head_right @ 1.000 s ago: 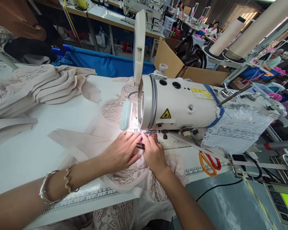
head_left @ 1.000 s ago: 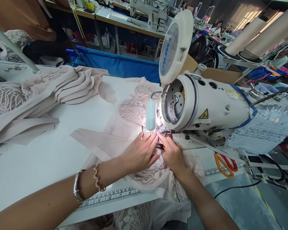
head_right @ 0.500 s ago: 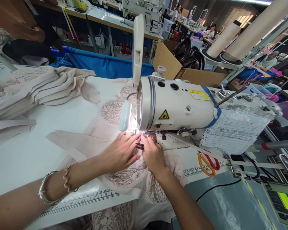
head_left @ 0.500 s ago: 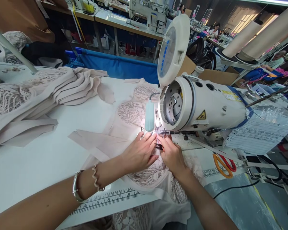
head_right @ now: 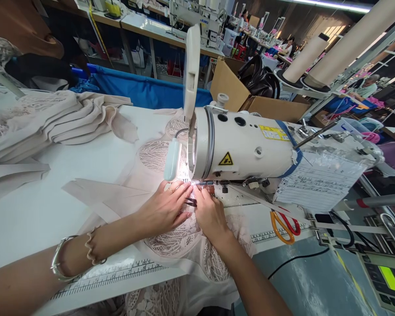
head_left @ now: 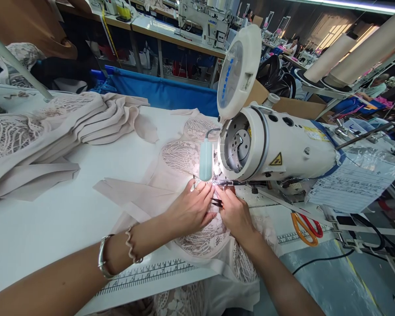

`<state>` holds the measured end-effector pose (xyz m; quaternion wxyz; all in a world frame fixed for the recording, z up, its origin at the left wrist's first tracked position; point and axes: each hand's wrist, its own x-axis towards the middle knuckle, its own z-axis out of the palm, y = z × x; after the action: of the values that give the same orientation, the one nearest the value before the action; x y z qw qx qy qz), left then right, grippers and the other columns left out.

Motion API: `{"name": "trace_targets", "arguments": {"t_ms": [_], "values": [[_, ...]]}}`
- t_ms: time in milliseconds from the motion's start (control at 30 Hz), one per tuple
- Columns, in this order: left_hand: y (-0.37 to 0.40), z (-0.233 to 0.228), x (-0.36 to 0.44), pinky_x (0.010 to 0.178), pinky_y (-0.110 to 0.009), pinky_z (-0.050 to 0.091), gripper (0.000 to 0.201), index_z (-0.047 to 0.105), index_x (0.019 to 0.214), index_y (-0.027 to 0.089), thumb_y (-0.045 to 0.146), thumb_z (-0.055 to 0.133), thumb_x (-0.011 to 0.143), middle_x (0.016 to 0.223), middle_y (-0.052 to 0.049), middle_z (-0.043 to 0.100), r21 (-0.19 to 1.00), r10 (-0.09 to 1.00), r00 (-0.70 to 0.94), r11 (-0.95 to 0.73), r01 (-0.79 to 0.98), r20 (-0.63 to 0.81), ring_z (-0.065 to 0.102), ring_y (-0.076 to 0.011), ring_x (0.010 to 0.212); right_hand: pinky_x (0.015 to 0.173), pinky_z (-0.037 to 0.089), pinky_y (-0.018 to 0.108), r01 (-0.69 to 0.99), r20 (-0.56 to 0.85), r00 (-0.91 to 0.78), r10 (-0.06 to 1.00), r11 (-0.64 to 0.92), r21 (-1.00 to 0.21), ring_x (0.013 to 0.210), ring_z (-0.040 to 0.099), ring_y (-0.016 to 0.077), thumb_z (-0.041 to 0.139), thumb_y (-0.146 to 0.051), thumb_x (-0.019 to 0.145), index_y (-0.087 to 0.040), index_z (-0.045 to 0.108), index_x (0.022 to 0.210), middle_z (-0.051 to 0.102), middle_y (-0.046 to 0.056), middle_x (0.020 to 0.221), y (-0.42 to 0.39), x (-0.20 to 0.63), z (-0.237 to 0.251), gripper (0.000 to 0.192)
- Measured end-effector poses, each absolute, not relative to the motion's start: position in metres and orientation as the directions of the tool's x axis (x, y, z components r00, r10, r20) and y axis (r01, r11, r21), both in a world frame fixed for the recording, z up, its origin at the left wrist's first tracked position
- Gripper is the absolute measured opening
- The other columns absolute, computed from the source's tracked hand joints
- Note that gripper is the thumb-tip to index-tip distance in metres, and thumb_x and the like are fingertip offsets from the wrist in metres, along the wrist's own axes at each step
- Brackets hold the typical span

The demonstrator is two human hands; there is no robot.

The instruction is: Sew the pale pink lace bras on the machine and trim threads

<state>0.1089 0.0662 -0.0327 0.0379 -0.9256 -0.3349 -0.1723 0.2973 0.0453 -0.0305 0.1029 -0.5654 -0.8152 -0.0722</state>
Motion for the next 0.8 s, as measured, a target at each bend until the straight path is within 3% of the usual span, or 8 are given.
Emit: {"name": "trace_targets", "arguments": {"t_ms": [300,433,500,633,733,800], "values": [[0.069,-0.03,0.108,0.104,-0.052,0.037,0.059,0.055,0.137,-0.001,0.046,0.039,0.105,0.137,-0.021,0.062,-0.016,0.599,0.711,-0.761,0.649,0.368,0.056,-0.0346,0.123,0.063,0.048,0.027,0.946,0.223,-0.291,0.93,0.315,-0.076,0.073,0.068,0.0204,0.044,-0.001,0.086,-0.014,0.067,0.121,0.073,0.008,0.089,0.05,0.293,-0.026,0.044],[0.061,-0.025,0.11,0.102,-0.047,0.041,0.037,0.067,0.118,0.001,0.025,0.043,0.103,0.123,-0.021,0.069,-0.188,0.439,0.832,-0.835,0.517,0.339,0.062,-0.0332,0.117,0.058,0.045,0.027,0.962,0.133,-0.205,0.97,0.225,-0.156,0.065,0.064,0.0202,0.049,-0.006,0.086,-0.015,0.066,0.104,0.07,0.005,0.078,0.051,0.299,-0.022,0.027],[0.054,-0.022,0.11,0.102,-0.046,0.043,0.032,0.066,0.122,0.003,0.016,0.047,0.099,0.123,-0.02,0.069,-0.211,0.391,0.875,-0.865,0.456,0.285,0.062,-0.0336,0.118,0.063,0.047,0.026,0.941,0.164,-0.244,0.956,0.274,-0.199,0.072,0.066,0.0194,0.048,-0.004,0.084,-0.017,0.066,0.109,0.07,0.006,0.088,0.049,0.305,-0.02,0.033],[0.05,-0.02,0.109,0.104,-0.055,0.043,0.043,0.058,0.133,0.006,0.023,0.059,0.093,0.138,-0.023,0.059,-0.079,0.439,0.875,-0.883,0.462,0.206,0.052,-0.041,0.132,0.075,0.051,0.025,0.874,0.246,-0.361,0.899,0.419,-0.247,0.09,0.067,0.0183,0.043,0.002,0.081,-0.021,0.064,0.125,0.069,0.007,0.108,0.046,0.313,-0.019,0.054],[0.058,-0.023,0.105,0.105,-0.059,0.042,0.036,0.064,0.122,0.009,0.017,0.066,0.086,0.138,-0.021,0.059,0.028,0.464,0.867,-0.884,0.467,0.183,0.049,-0.043,0.134,0.074,0.053,0.026,0.88,0.22,-0.364,0.905,0.411,-0.238,0.089,0.066,0.0187,0.043,0.002,0.08,-0.02,0.065,0.128,0.068,0.008,0.112,0.049,0.312,-0.02,0.057],[0.066,-0.025,0.101,0.106,-0.057,0.042,0.027,0.066,0.112,0.012,0.009,0.064,0.086,0.132,-0.017,0.063,0.085,0.481,0.848,-0.876,0.475,0.222,0.051,-0.0391,0.133,0.076,0.053,0.027,0.889,0.201,-0.358,0.912,0.399,-0.226,0.09,0.066,0.0191,0.044,0.001,0.08,-0.02,0.064,0.129,0.068,0.008,0.115,0.051,0.309,-0.02,0.057]]}}
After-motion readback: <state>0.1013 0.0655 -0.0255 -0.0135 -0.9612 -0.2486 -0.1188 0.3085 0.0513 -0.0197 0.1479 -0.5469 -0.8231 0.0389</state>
